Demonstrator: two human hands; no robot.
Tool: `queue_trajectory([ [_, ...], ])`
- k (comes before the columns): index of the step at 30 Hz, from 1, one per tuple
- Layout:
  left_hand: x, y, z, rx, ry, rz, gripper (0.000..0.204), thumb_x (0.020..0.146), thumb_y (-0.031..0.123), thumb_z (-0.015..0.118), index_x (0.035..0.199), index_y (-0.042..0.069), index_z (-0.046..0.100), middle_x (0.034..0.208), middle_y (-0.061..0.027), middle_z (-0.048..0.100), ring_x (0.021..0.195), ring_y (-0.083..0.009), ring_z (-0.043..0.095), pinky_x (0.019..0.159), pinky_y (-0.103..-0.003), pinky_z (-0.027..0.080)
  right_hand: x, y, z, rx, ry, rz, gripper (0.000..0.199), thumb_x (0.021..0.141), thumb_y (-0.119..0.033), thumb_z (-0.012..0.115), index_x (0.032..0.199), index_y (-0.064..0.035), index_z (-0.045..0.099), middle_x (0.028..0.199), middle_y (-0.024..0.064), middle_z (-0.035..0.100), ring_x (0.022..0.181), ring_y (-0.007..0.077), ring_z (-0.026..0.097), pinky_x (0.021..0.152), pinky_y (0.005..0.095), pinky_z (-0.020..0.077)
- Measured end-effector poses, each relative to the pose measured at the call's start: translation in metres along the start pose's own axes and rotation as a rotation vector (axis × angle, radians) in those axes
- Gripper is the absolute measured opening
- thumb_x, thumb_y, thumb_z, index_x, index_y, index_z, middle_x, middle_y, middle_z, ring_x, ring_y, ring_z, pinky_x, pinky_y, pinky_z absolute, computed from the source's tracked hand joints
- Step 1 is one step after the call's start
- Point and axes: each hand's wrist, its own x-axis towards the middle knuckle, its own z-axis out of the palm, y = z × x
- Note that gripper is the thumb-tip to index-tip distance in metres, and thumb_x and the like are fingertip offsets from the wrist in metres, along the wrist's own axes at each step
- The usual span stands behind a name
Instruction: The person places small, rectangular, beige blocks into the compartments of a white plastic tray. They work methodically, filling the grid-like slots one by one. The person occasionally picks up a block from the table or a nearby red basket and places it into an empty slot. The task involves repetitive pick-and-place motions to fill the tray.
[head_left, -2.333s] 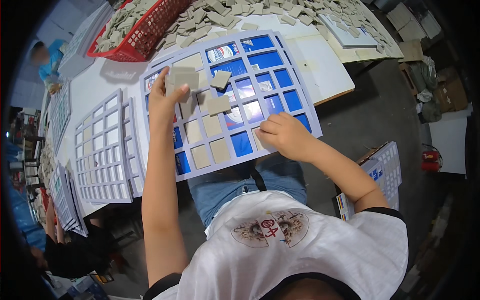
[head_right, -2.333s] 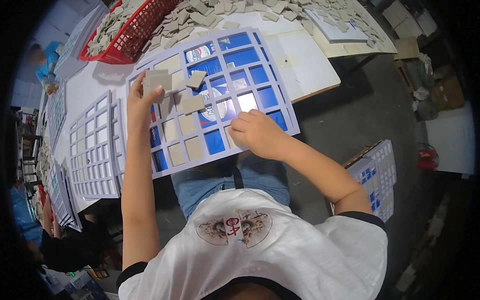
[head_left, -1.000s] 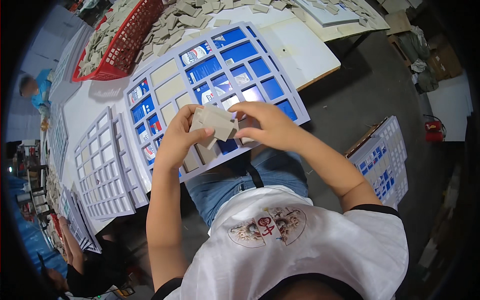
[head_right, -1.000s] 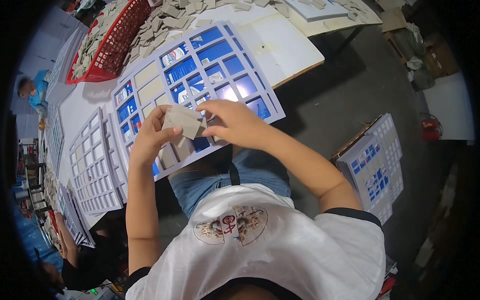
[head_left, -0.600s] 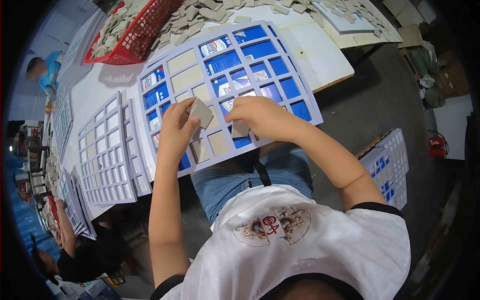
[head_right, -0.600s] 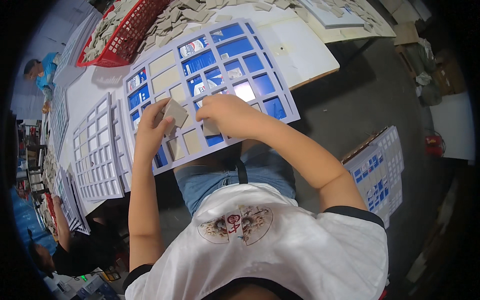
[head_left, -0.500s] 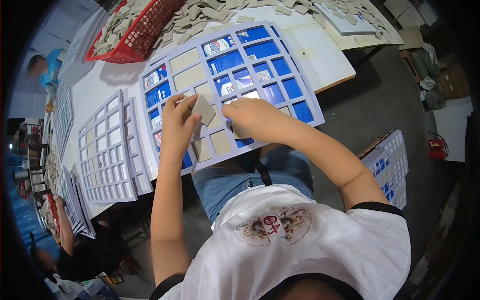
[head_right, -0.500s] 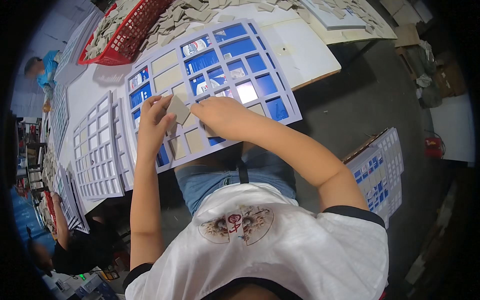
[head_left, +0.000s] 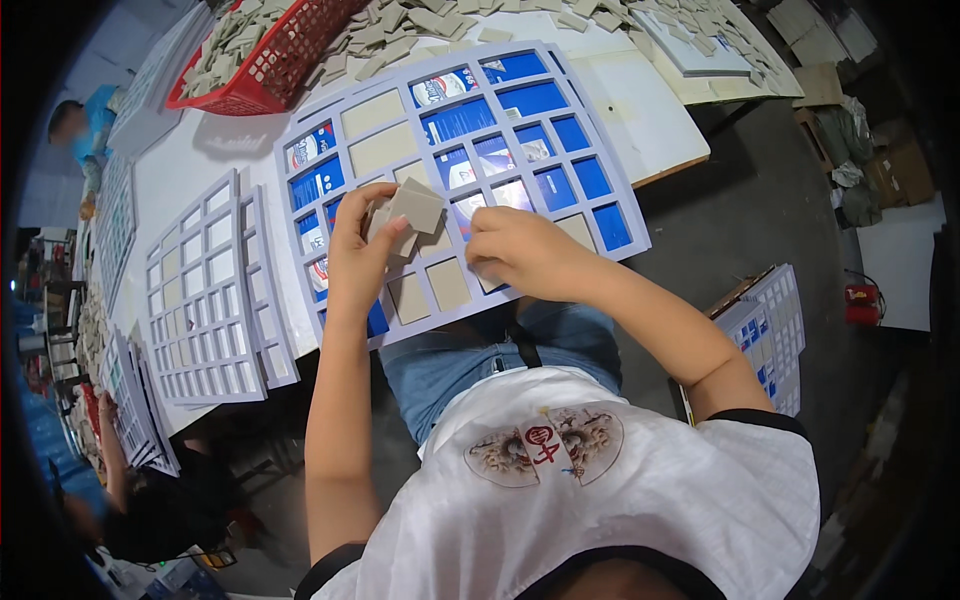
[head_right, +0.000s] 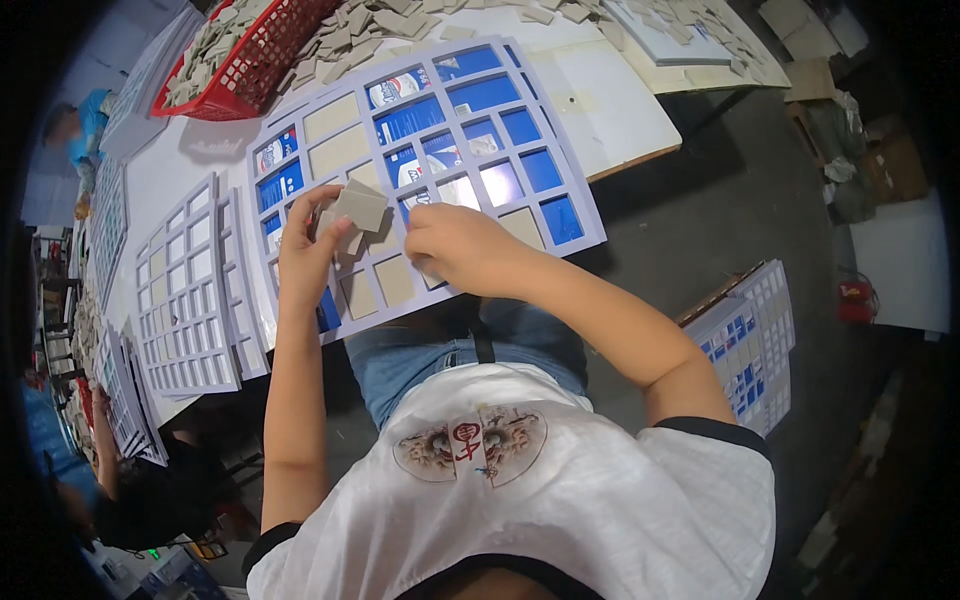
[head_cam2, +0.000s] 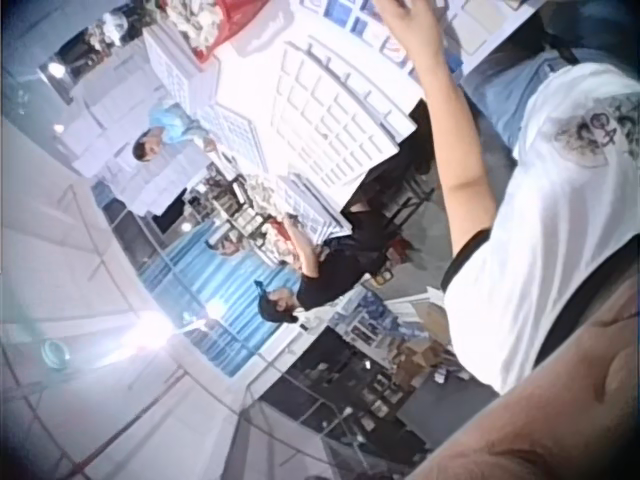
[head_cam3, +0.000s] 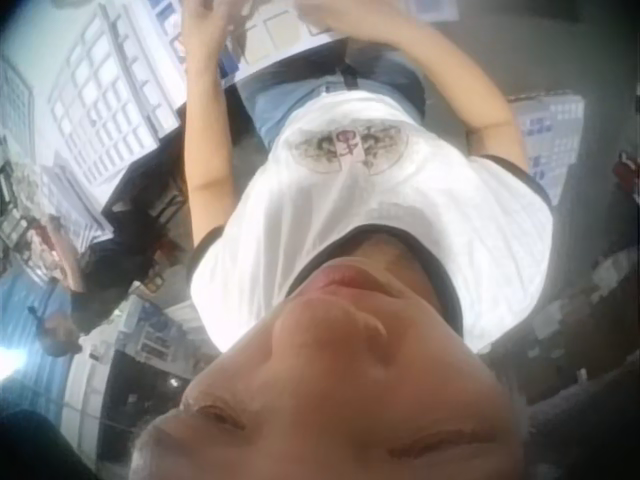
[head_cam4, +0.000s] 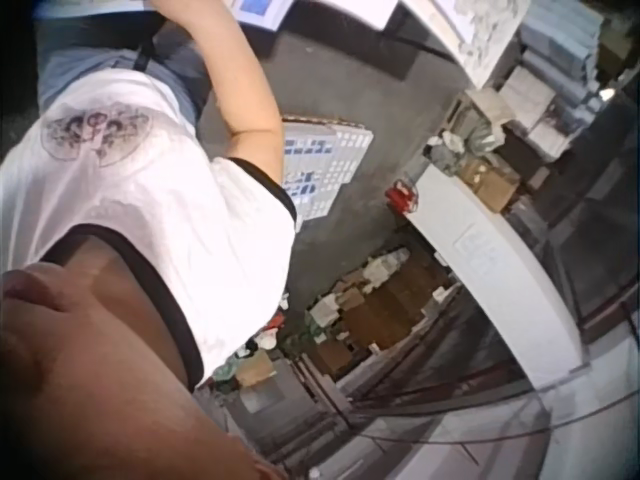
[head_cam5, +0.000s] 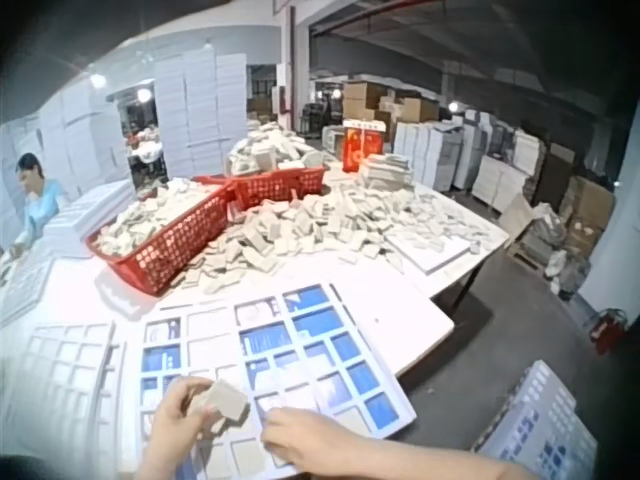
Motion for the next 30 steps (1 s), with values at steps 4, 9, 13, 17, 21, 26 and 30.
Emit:
queue_trajectory([
  [4, -0.002, 0.002, 0.008, -0.037, 0.006, 0.012, 0.034, 0.086, 0.004, 0.068, 0.12, 0.006, 0.062, 0.119, -0.0057, 0.06, 0.115, -0.0179, 0.056, 0.102, -0.031, 0.042, 0.002, -0.006, 0.009, -0.075, 0.035, 0.007, 0.015, 0.075, -0.002, 0.069, 0.087, -0.0052, 0.061, 0.092, 0.01, 0.055, 0.092, 0.0317, 0.06, 0.078, 0.0424, 0.0482],
  [9, -0.006, 0.003, 0.014, -0.053, -0.017, 0.042, 0.034, 0.088, 0.007, 0.07, 0.12, 0.007, 0.062, 0.119, -0.0037, 0.061, 0.116, -0.0157, 0.055, 0.104, -0.032, 0.04, -0.006, -0.004, 0.013, -0.025, 0.092, 0.08, 0.015, 0.077, -0.006, 0.071, 0.088, -0.0041, 0.061, 0.088, 0.0102, 0.056, 0.086, 0.0301, 0.061, 0.074, 0.0404, 0.0486],
  [13, -0.01, 0.009, 0.018, -0.078, -0.059, 0.032, 0.032, 0.085, 0.003, 0.069, 0.117, 0.004, 0.063, 0.119, -0.0055, 0.058, 0.117, -0.0179, 0.054, 0.104, -0.031, 0.04, 0.004, -0.006, -0.002, 0.115, 0.243, 0.244, 0.014, 0.08, -0.011, 0.071, 0.088, -0.003, 0.064, 0.086, 0.0108, 0.059, 0.08, 0.0269, 0.06, 0.071, 0.0382, 0.0483],
  [17, -0.011, 0.017, 0.029, -0.232, -0.215, 0.044, 0.031, 0.084, 0.0, 0.069, 0.114, 0.003, 0.063, 0.118, -0.0071, 0.057, 0.117, -0.019, 0.054, 0.104, -0.03, 0.04, 0.016, -0.009, -0.02, 0.396, 0.386, 0.204, 0.014, 0.083, -0.015, 0.07, 0.091, -0.0036, 0.069, 0.086, 0.0105, 0.062, 0.076, 0.0237, 0.058, 0.07, 0.0348, 0.0474],
  [21, -0.011, 0.022, 0.035, -0.215, -0.114, 0.014, 0.032, 0.083, -0.002, 0.069, 0.113, 0.004, 0.064, 0.118, -0.0069, 0.058, 0.117, -0.0196, 0.054, 0.104, -0.03, 0.04, 0.006, 0.012, -0.045, 0.503, 0.45, 0.264, 0.018, 0.086, -0.007, 0.069, 0.103, -0.0008, 0.068, 0.087, 0.0027, 0.067, 0.079, 0.0103, 0.058, 0.073, 0.0252, 0.0472],
  [26, -0.035, 0.03, -0.016, -0.337, 0.211, -0.027, 0.077, 0.084, 0.007, 0.074, 0.15, 0.007, 0.035, 0.124, -0.0167, 0.06, 0.112, -0.024, 0.062, 0.096, -0.035, 0.051, -0.064, 0.045, -0.093, 0.617, 0.537, 0.483, 0.013, 0.089, 0.0, 0.063, 0.101, 0.0007, 0.066, 0.084, 0.0023, 0.064, 0.071, 0.0071, 0.058, 0.063, 0.0218, 0.0469],
  [30, -0.098, -0.007, -0.11, -0.553, 0.413, -0.143, 0.06, 0.093, 0.013, 0.066, 0.142, -0.01, 0.041, 0.13, -0.021, 0.059, 0.12, -0.0275, 0.059, 0.105, -0.039, 0.047, -0.093, 0.055, -0.083, 0.453, 0.438, 0.598, 0.011, 0.086, 0.002, 0.064, 0.096, 0.0016, 0.064, 0.082, 0.0038, 0.061, 0.07, 0.01, 0.058, 0.061, 0.0252, 0.0474],
])
